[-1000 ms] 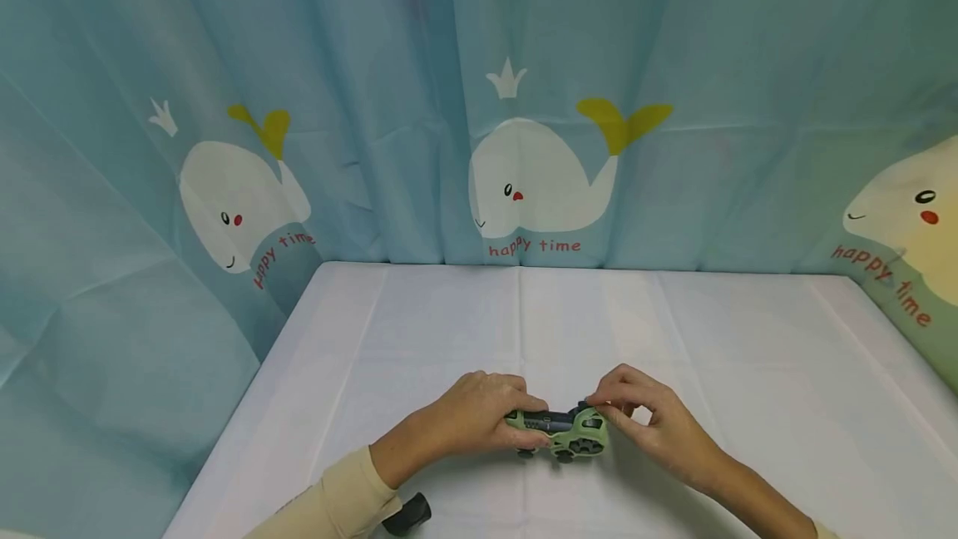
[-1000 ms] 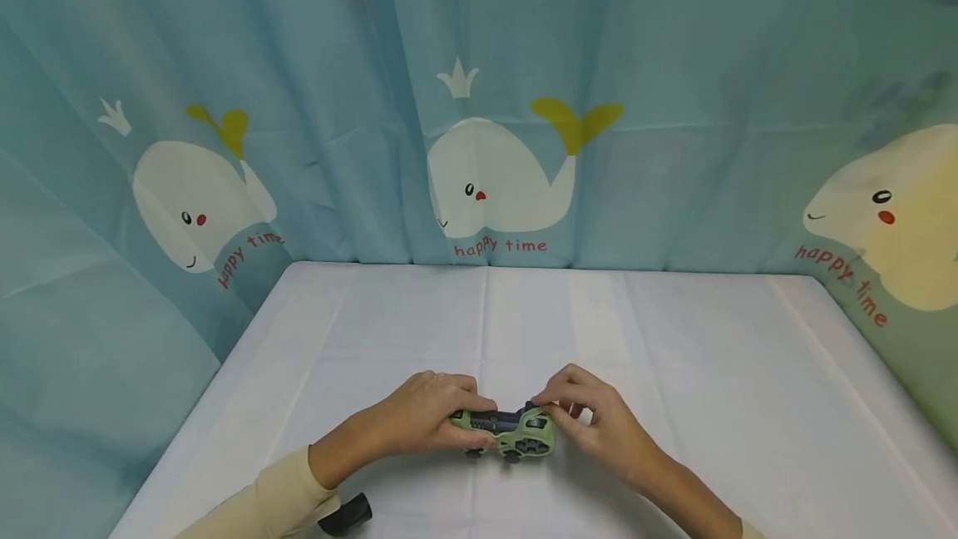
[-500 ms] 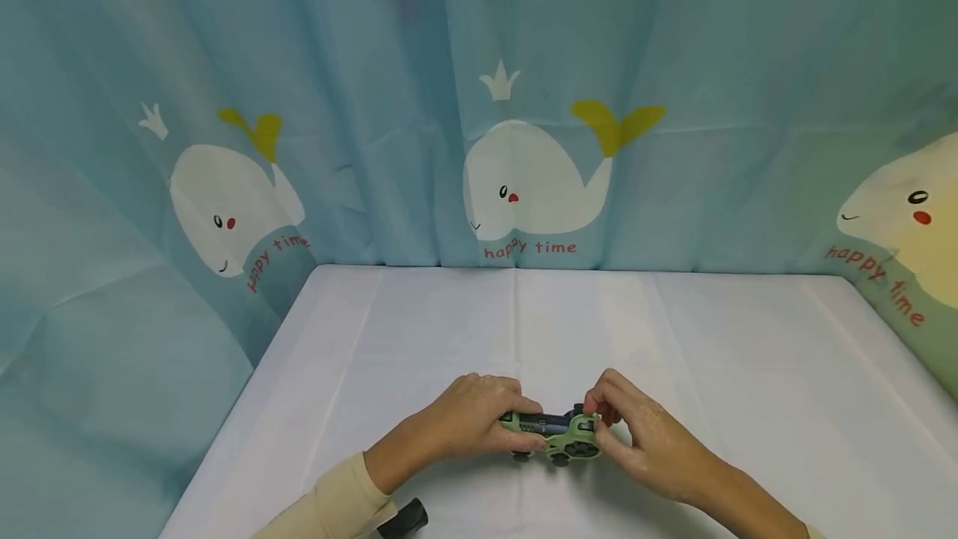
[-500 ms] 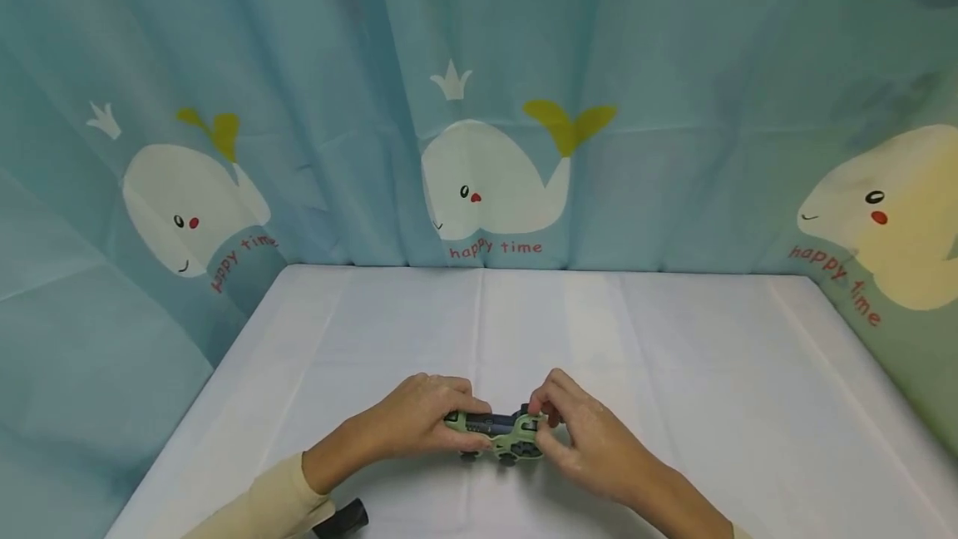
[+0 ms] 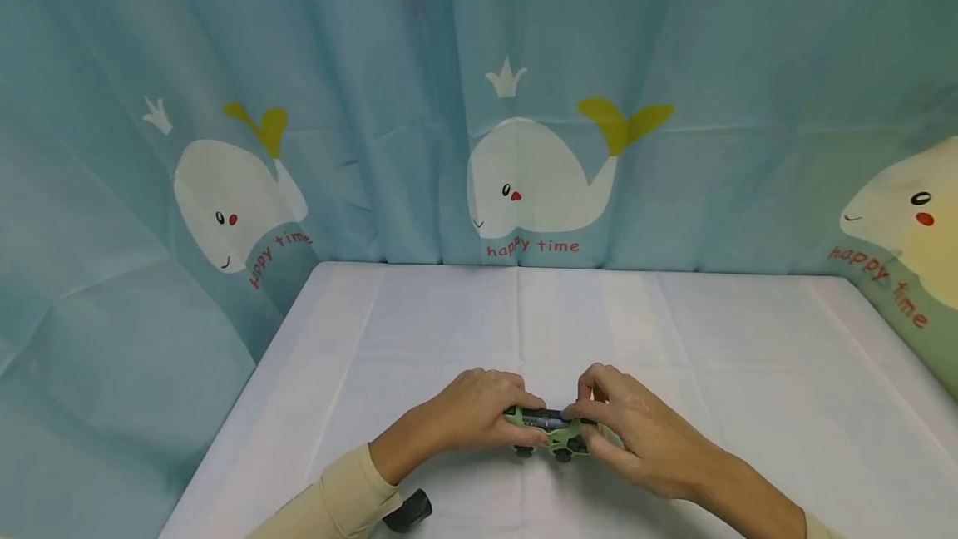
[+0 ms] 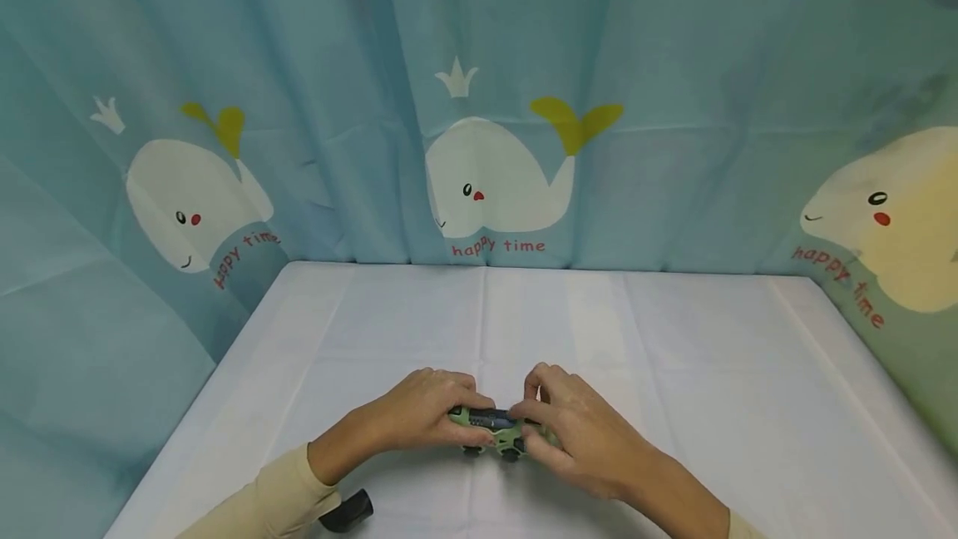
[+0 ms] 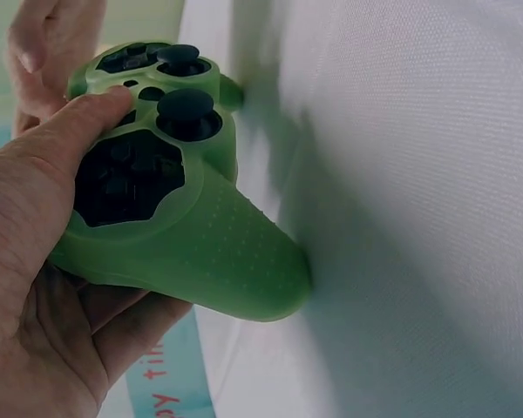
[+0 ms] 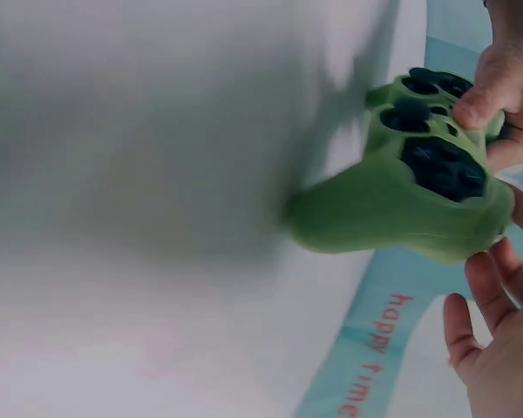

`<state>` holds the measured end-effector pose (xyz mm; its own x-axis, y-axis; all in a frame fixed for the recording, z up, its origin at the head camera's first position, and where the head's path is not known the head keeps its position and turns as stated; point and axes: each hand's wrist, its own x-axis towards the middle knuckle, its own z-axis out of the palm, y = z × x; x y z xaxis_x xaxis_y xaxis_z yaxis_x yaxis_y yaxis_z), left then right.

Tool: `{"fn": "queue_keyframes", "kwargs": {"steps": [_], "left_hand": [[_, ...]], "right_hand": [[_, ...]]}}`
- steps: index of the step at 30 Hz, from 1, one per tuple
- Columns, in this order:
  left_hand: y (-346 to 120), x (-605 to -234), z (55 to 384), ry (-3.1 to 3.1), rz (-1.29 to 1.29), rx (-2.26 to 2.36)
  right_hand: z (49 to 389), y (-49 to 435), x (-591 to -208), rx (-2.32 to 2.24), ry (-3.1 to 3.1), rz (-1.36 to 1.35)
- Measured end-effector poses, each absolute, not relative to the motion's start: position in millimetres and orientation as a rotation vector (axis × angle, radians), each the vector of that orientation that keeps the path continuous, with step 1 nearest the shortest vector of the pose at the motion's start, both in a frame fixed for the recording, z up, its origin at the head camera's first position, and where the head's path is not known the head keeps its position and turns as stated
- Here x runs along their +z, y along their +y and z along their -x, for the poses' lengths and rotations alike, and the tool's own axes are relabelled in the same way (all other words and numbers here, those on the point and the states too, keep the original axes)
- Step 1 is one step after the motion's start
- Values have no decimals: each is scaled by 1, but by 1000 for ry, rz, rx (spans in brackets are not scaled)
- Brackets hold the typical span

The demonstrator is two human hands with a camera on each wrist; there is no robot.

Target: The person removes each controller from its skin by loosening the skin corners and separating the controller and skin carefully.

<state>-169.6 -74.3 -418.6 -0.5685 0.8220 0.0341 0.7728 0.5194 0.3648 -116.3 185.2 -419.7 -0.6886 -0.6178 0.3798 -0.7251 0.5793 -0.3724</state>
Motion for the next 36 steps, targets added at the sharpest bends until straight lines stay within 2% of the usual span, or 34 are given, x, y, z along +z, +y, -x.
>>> {"fn": "queue_keyframes", "kwargs": {"steps": [9,21,36], "left_hand": [[-73,-419,170,2588,-1413,528],[-72,-419,170,2609,-1430,482],[-76,-418,172,2614,-1371,511]], "right_hand": [[126,173,-402,443,-2578,-1303],[127,165,-384,200,-2600,-1346],[127,180,-393,518,-2518,-1344]]}}
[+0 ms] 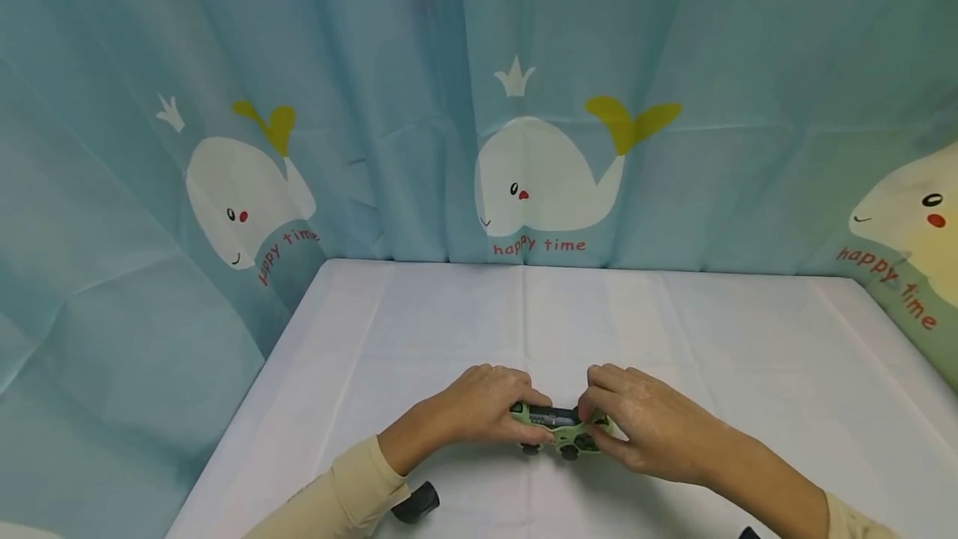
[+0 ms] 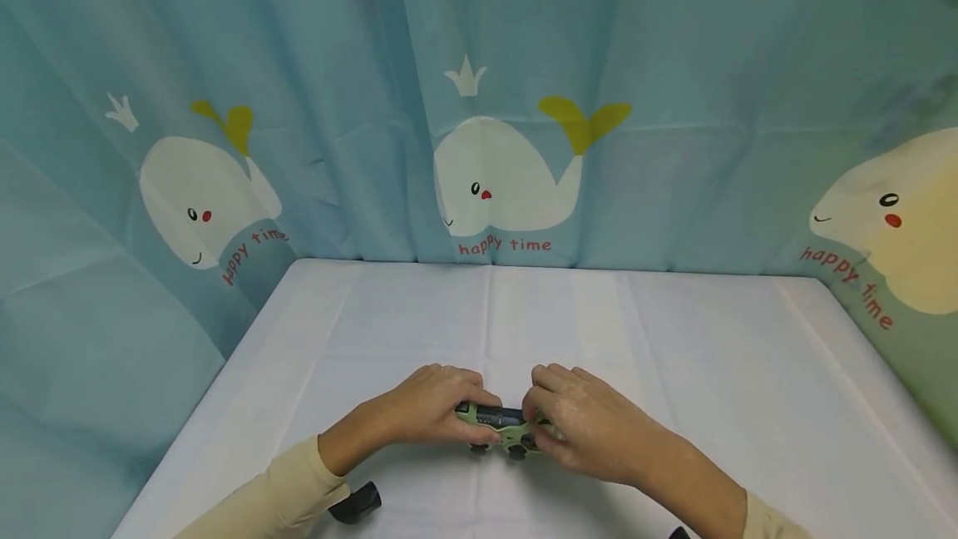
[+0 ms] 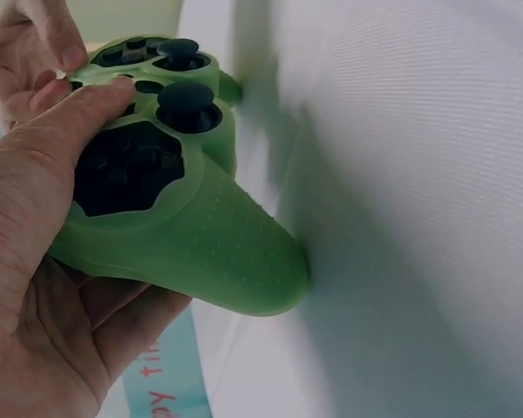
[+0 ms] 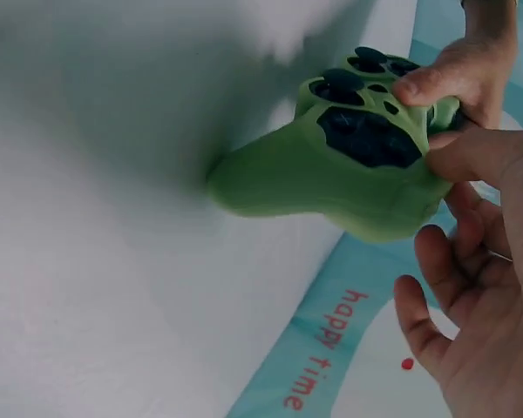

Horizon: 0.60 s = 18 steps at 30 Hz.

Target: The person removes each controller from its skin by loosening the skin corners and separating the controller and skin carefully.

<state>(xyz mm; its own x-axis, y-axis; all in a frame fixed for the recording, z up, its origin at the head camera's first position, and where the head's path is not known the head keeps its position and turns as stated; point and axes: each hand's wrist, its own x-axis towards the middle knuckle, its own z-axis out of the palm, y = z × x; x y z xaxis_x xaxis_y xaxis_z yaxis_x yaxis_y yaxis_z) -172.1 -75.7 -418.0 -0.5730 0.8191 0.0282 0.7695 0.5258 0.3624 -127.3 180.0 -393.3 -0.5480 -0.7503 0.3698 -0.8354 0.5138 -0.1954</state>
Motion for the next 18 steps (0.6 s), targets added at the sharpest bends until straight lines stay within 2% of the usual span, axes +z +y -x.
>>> {"fn": "queue_keyframes", "kwargs": {"steps": [10,18], "left_hand": [[-76,-416,178,2590,-1311,570],[-75,-417,180,2568,-1289,628]], "right_hand": [[128,190,-417,614,-2198,-1307],[126,187,-423,355,-2085,-1215]]}}
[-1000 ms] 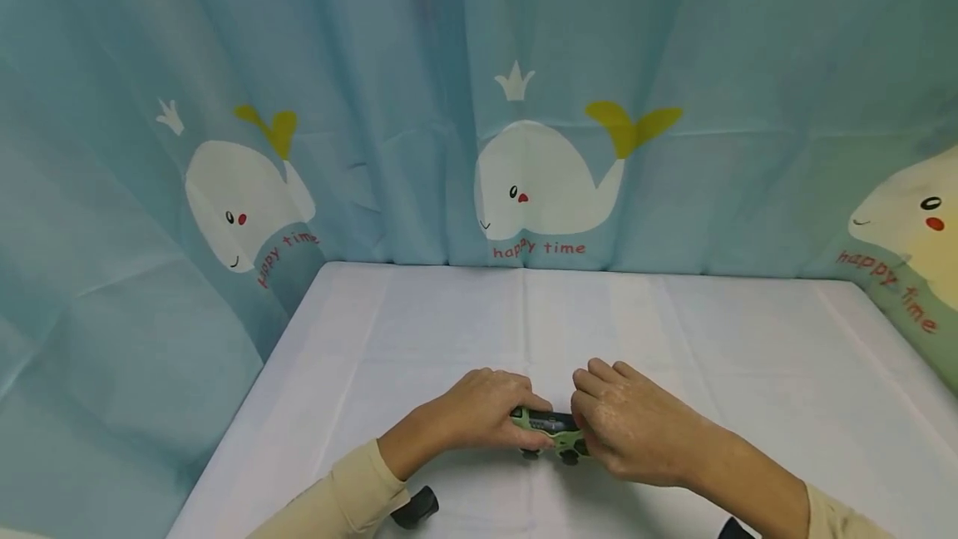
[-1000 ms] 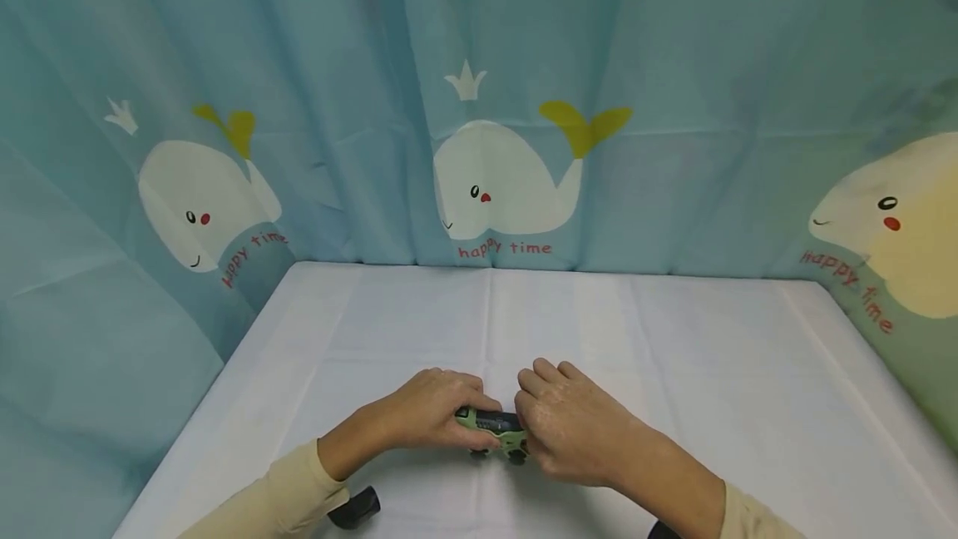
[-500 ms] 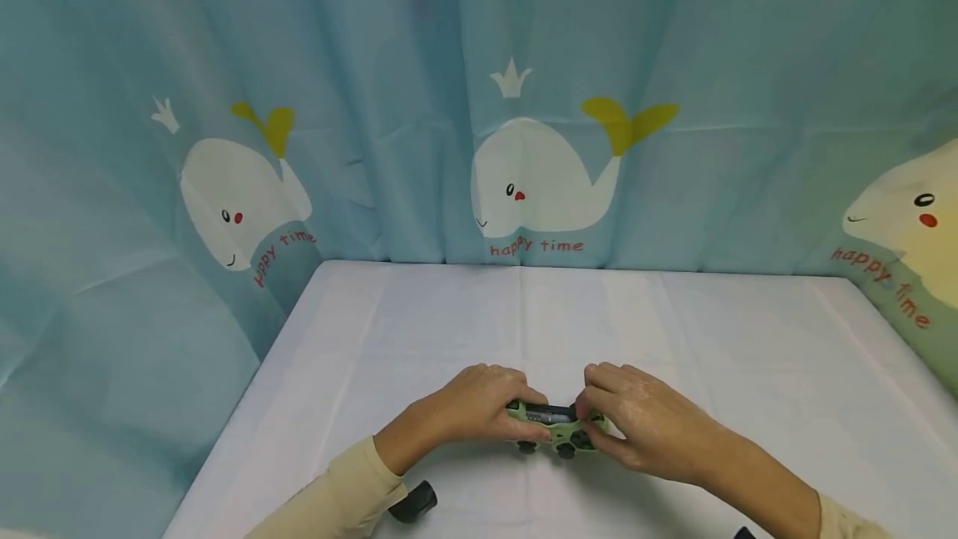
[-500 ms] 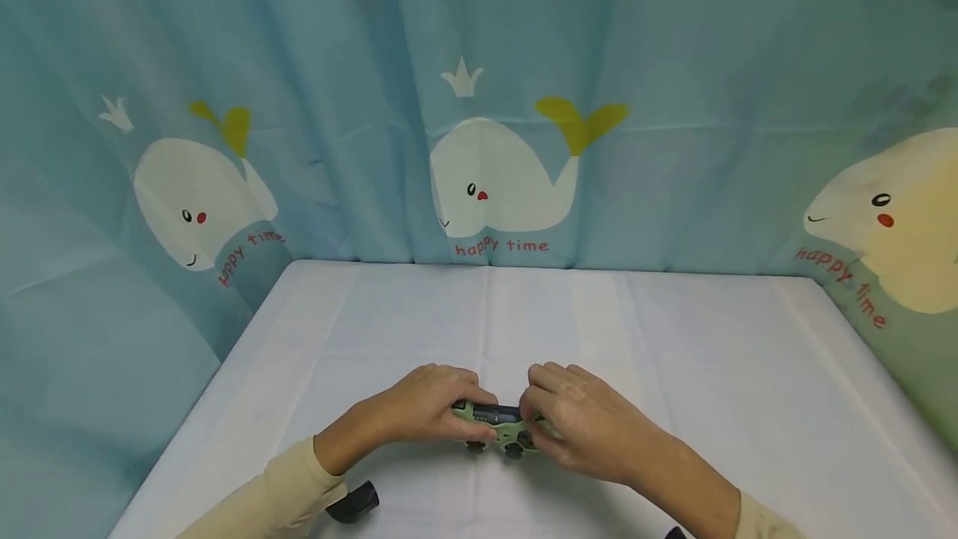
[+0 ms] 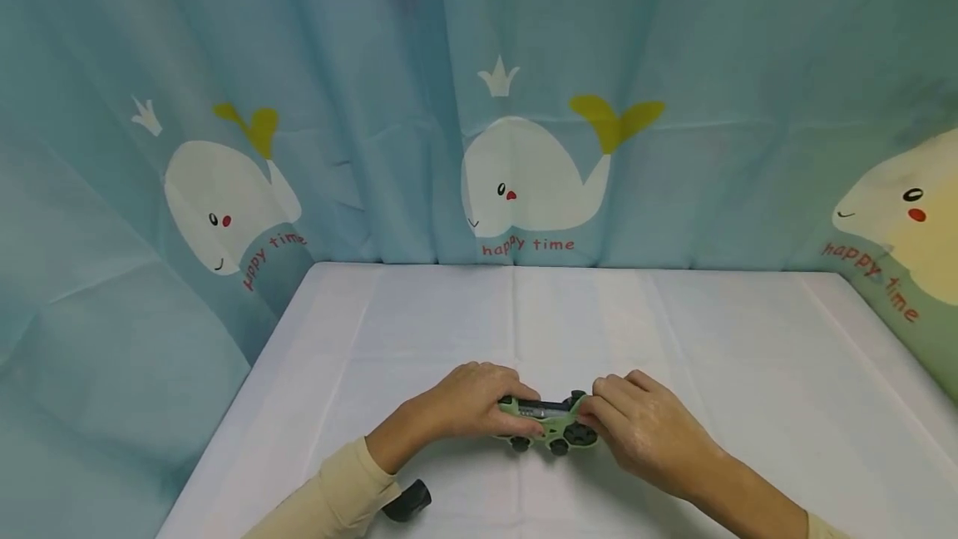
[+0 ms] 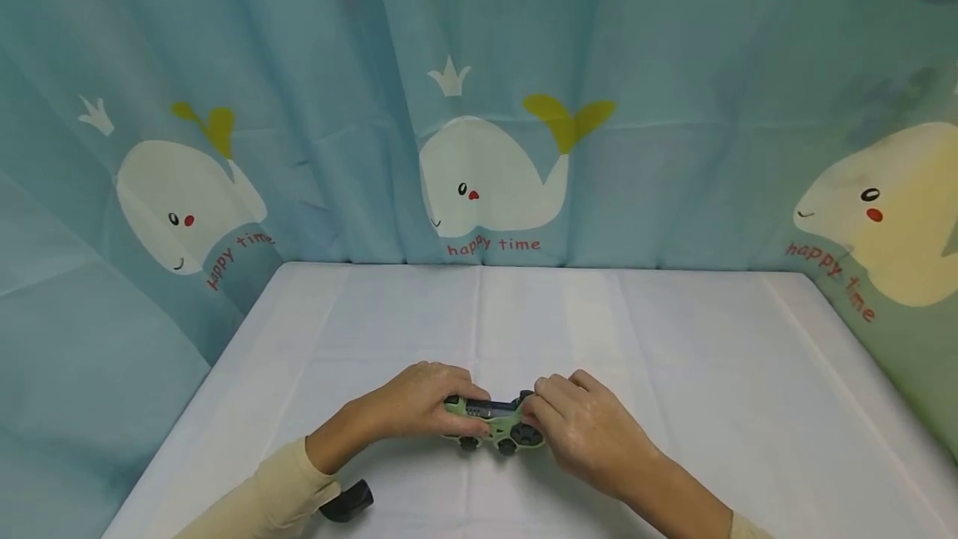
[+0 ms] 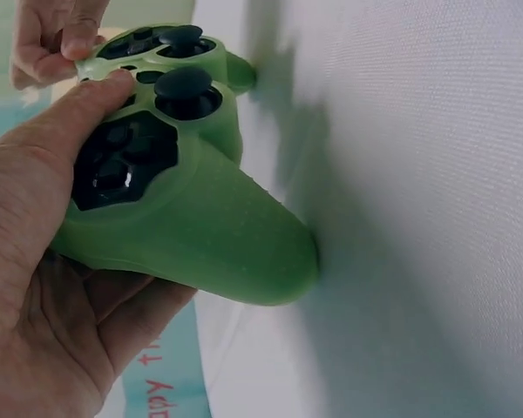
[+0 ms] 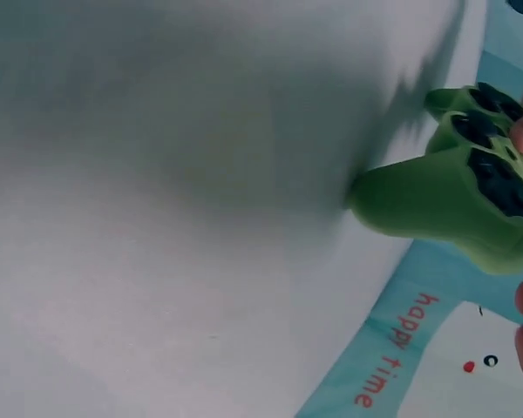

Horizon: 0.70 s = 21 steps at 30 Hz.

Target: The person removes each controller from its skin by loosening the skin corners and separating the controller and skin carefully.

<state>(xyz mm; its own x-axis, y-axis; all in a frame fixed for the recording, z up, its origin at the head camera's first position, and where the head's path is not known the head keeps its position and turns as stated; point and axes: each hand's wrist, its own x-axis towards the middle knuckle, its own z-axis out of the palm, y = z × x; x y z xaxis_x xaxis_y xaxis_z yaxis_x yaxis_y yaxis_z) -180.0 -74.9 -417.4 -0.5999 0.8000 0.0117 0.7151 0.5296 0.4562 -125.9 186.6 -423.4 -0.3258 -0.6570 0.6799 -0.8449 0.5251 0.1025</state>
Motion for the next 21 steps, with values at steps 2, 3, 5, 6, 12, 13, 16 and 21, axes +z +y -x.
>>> {"fn": "queue_keyframes", "kwargs": {"steps": [2,3,5,6,12,13,16,21], "left_hand": [[-76,-419,179,2576,-1302,632],[-76,-419,179,2583,-1307,629],[-77,-421,179,2608,-1316,608],[-78,-421,179,2618,-1312,595],[-77,-421,178,2641,-1311,560],[-77,-421,178,2642,-1319,565],[-76,-421,177,2652,-1333,581],[-74,-422,175,2667,-1319,572]], "right_hand": [[124,185,-424,311,-2068,-1198],[124,186,-425,302,-2068,-1189],[121,188,-426,292,-2100,-1171],[120,190,-428,288,-2127,-1160],[107,204,-439,341,-2311,-1090],[106,205,-441,361,-2322,-1079],[104,207,-444,471,-2331,-1060],[100,208,-441,691,-2389,-1031]]}}
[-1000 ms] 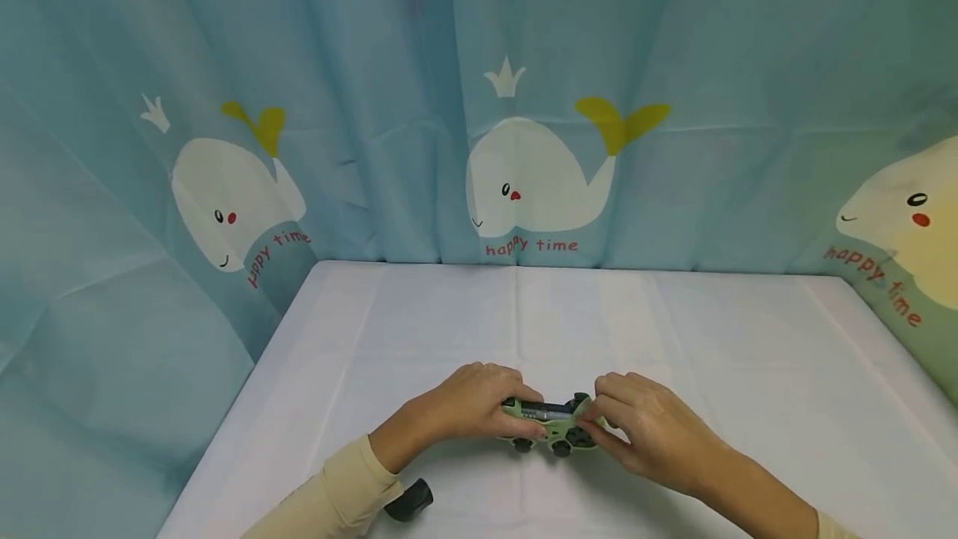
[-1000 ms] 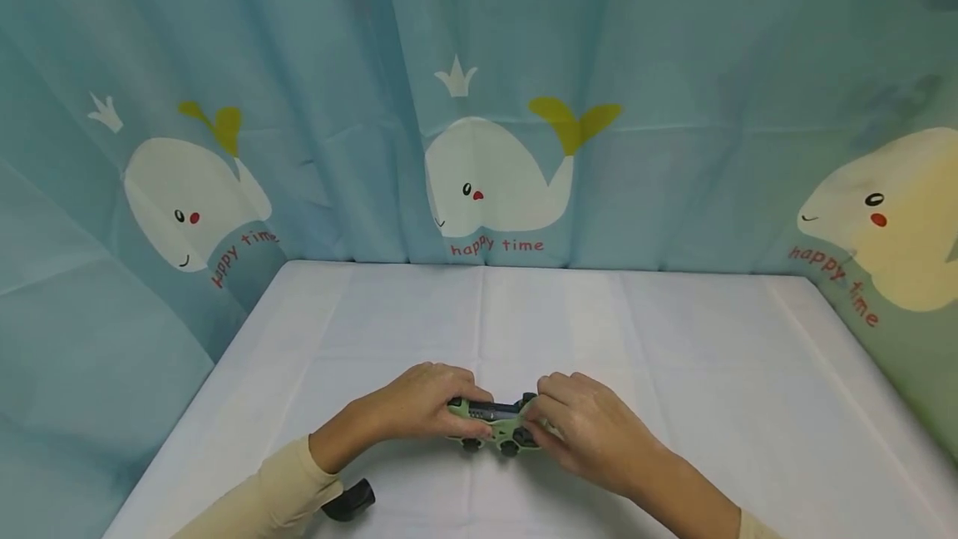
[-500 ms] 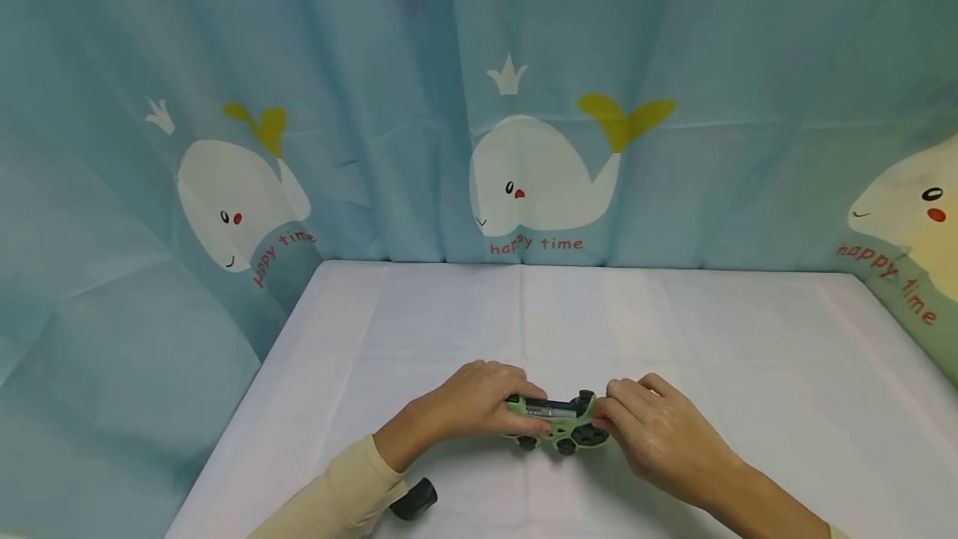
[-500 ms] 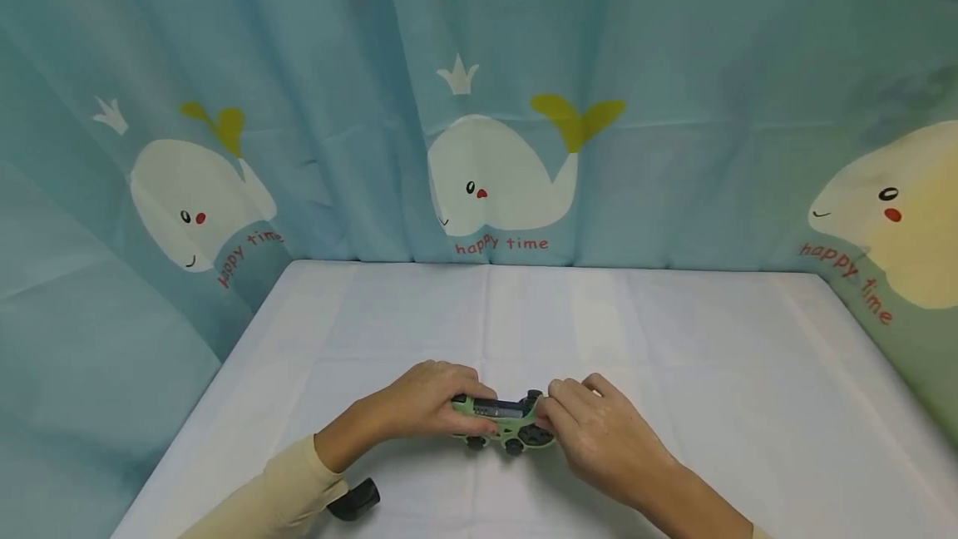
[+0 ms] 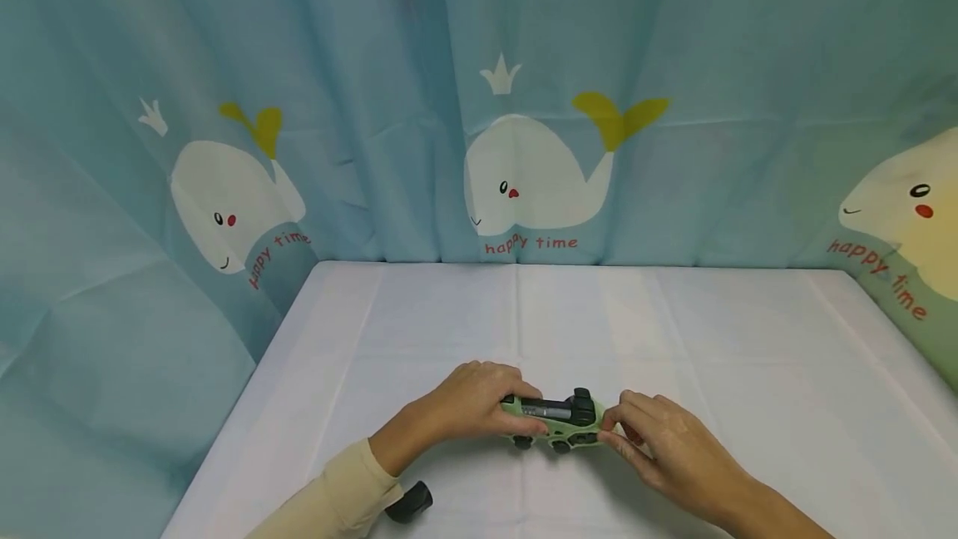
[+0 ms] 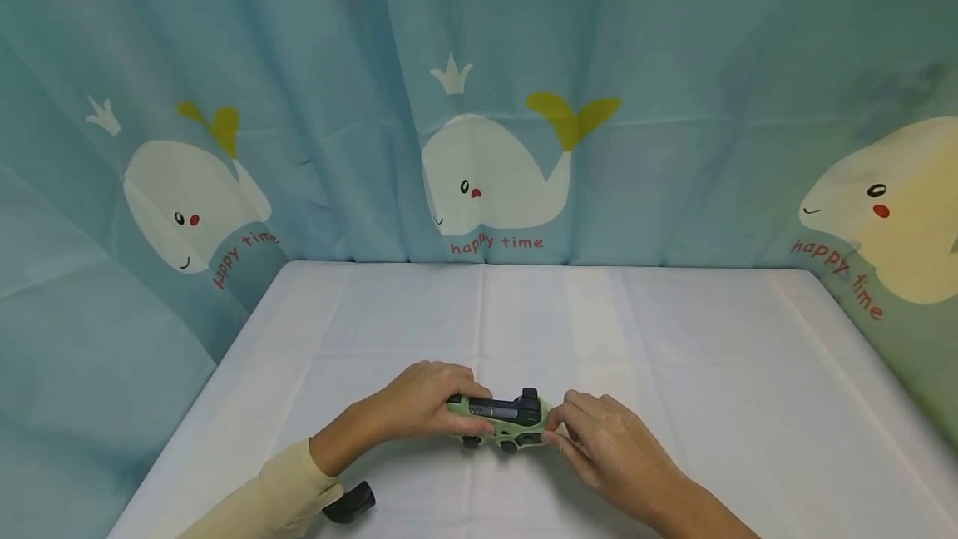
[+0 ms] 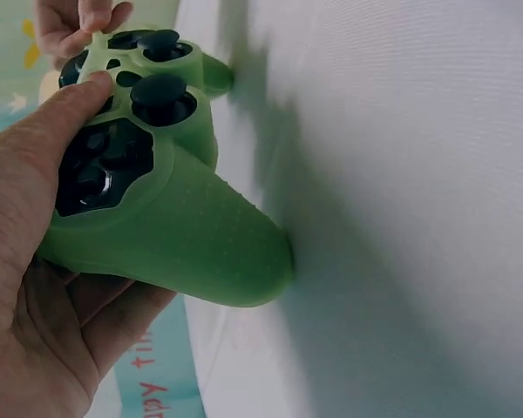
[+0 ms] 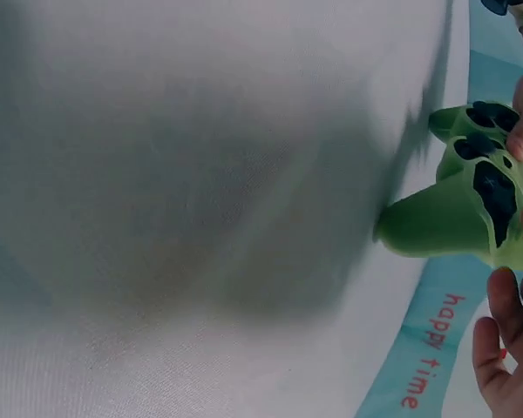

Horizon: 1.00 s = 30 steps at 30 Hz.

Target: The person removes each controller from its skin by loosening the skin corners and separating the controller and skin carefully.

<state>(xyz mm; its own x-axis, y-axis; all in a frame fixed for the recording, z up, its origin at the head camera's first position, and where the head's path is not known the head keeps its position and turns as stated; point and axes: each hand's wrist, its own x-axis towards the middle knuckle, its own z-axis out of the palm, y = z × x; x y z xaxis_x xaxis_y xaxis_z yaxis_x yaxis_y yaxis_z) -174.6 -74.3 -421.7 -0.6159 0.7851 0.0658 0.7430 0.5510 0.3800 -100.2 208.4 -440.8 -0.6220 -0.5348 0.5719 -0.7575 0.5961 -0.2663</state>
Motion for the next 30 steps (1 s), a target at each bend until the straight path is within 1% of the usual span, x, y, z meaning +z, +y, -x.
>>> {"fn": "queue_keyframes", "kwargs": {"steps": [3,5,8,11,15,21,26,30], "left_hand": [[-75,-422,172,2670,-1325,563],[-75,-423,170,2681,-1333,567],[-75,-425,169,2711,-1328,583],[-74,-427,169,2734,-1307,603],[-74,-429,168,2750,-1290,619],[-73,-431,167,2763,-1296,620],[-73,-432,169,2762,-1296,628],[-75,-430,169,2752,-1296,628]], "right_hand": [[96,208,-436,842,-2486,-967],[94,208,-432,941,-2556,-873],[96,208,-426,1090,-2691,-725],[102,209,-422,1233,-2883,-650],[109,210,-422,1478,-3077,-674],[119,214,-429,1863,-3037,-840],[124,215,-433,1861,-3020,-821],[120,212,-431,1724,-3067,-763]]}}
